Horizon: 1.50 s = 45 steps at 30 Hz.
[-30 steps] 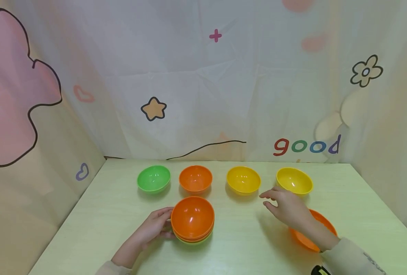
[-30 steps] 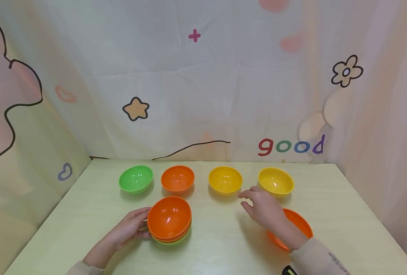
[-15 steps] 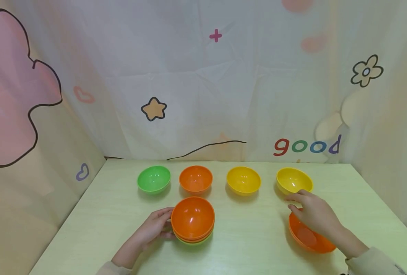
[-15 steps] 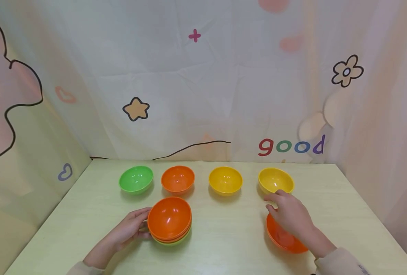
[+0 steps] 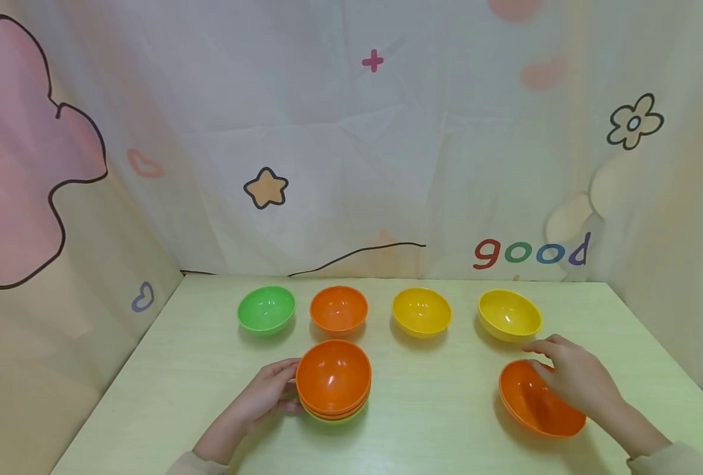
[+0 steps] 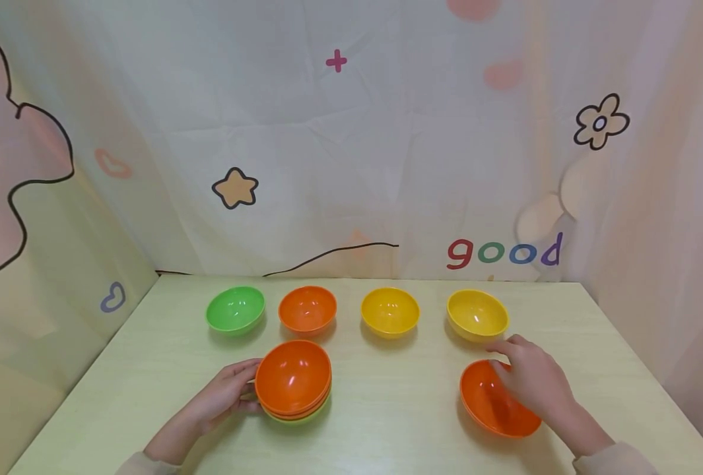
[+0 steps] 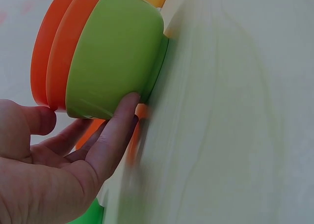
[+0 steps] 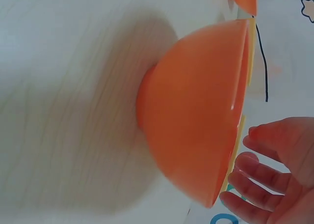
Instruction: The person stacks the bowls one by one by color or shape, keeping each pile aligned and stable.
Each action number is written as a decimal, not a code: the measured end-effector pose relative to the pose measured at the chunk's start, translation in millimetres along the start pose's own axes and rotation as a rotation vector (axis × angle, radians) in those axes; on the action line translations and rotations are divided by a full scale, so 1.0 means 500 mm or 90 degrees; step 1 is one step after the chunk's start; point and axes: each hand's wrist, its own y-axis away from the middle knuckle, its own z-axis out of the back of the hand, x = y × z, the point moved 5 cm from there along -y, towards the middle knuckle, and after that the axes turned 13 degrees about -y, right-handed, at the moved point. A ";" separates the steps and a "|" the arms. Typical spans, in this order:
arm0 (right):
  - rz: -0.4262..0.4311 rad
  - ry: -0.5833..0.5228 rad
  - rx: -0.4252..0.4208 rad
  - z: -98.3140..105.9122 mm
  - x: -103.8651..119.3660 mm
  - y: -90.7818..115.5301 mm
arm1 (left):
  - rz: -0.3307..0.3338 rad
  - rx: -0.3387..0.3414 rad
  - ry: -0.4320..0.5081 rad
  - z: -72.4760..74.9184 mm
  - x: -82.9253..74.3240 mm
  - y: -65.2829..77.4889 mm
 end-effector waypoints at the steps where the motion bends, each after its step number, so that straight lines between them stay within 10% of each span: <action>1: -0.003 0.000 0.001 0.001 -0.006 0.002 | -0.001 0.000 0.000 0.000 0.000 0.000; 45: -0.077 -0.016 0.046 -0.002 -0.068 0.023 | 0.009 -0.005 0.001 0.001 0.001 0.000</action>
